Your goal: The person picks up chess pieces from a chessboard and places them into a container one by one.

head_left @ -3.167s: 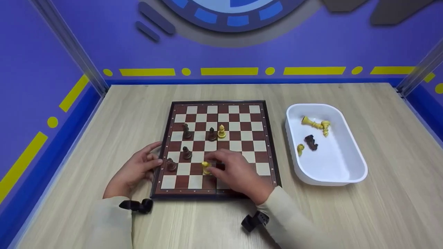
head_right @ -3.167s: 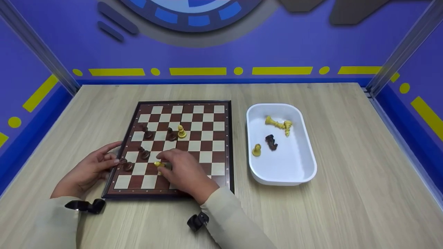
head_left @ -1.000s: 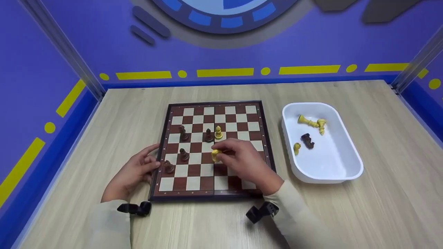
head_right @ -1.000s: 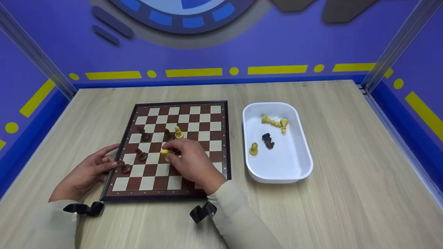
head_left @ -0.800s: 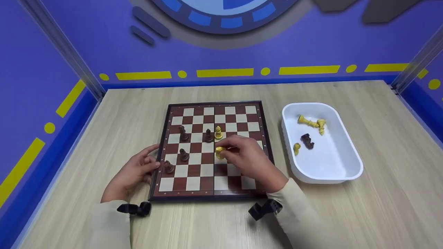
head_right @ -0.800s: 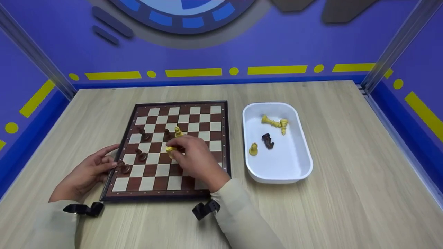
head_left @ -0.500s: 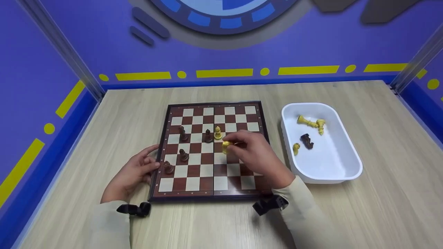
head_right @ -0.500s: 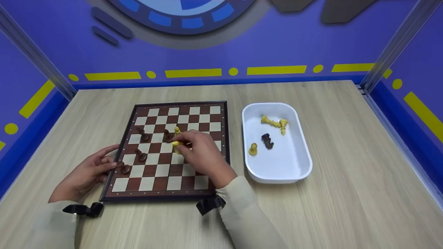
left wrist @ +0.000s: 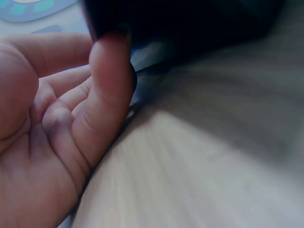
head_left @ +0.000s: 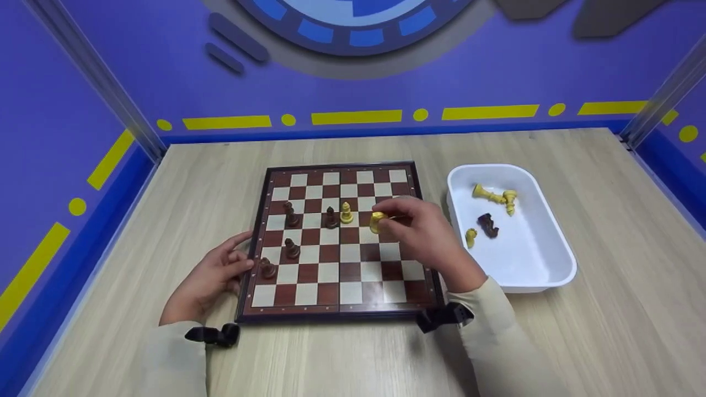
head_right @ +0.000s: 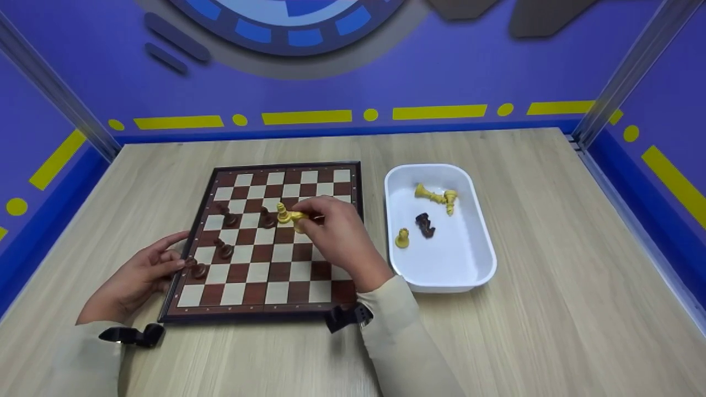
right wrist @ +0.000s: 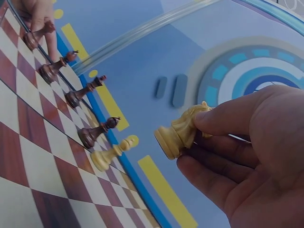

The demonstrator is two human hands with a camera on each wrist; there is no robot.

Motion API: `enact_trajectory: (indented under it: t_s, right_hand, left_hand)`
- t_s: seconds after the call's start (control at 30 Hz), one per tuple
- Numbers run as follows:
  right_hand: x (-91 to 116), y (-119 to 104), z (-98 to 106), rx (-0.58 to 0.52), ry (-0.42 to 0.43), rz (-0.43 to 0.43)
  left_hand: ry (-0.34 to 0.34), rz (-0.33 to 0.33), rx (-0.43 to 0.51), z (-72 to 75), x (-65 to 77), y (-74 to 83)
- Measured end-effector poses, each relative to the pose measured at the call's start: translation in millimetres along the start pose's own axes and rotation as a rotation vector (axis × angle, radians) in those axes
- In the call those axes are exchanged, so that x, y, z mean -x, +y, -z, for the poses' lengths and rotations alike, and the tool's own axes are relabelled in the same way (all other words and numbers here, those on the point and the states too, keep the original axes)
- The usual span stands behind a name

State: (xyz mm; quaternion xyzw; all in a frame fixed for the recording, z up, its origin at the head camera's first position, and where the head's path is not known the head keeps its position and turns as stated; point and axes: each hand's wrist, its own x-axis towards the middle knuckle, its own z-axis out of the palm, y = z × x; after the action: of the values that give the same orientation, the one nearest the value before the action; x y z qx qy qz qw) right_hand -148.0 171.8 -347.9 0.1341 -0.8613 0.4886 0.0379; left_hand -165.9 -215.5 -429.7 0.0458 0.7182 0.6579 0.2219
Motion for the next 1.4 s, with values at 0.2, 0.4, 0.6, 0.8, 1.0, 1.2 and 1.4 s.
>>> enact_trajectory:
  t_s: [0.2, 0.4, 0.6, 0.8, 1.0, 1.2, 1.4]
  right_hand:
    - [-1.5, 3.0, 9.3, 0.010, 0.026, -0.004]
    - [-1.8, 3.8, 19.8, -0.018, 0.051, -0.066]
    - [-1.0, 6.2, 30.2, -0.028, 0.075, -0.102]
    - [-0.9, 10.8, 39.7, -0.007, 0.088, -0.099]
    - [-1.0, 15.5, 47.9, 0.008, 0.110, -0.112]
    - [-1.8, 18.3, 54.5, 0.016, 0.142, -0.129]
    - [0.5, 21.4, 62.6, -0.001, 0.185, -0.161]
  left_hand:
    - [-0.006, -0.003, -0.011, 0.3, 0.3, 0.2]
    - [-0.007, -0.001, -0.014, 0.3, 0.8, 0.3]
    - [-0.004, 0.000, -0.012, 1.1, 0.8, -0.7]
    - [-0.002, 0.000, -0.010, 1.0, 0.7, -1.3]
    - [-0.001, 0.001, -0.018, 0.0, -0.1, -0.4]
    - [-0.001, -0.003, -0.003, -0.6, -0.8, -0.5]
    - [-0.001, -0.004, 0.001, 0.7, 0.1, -2.1]
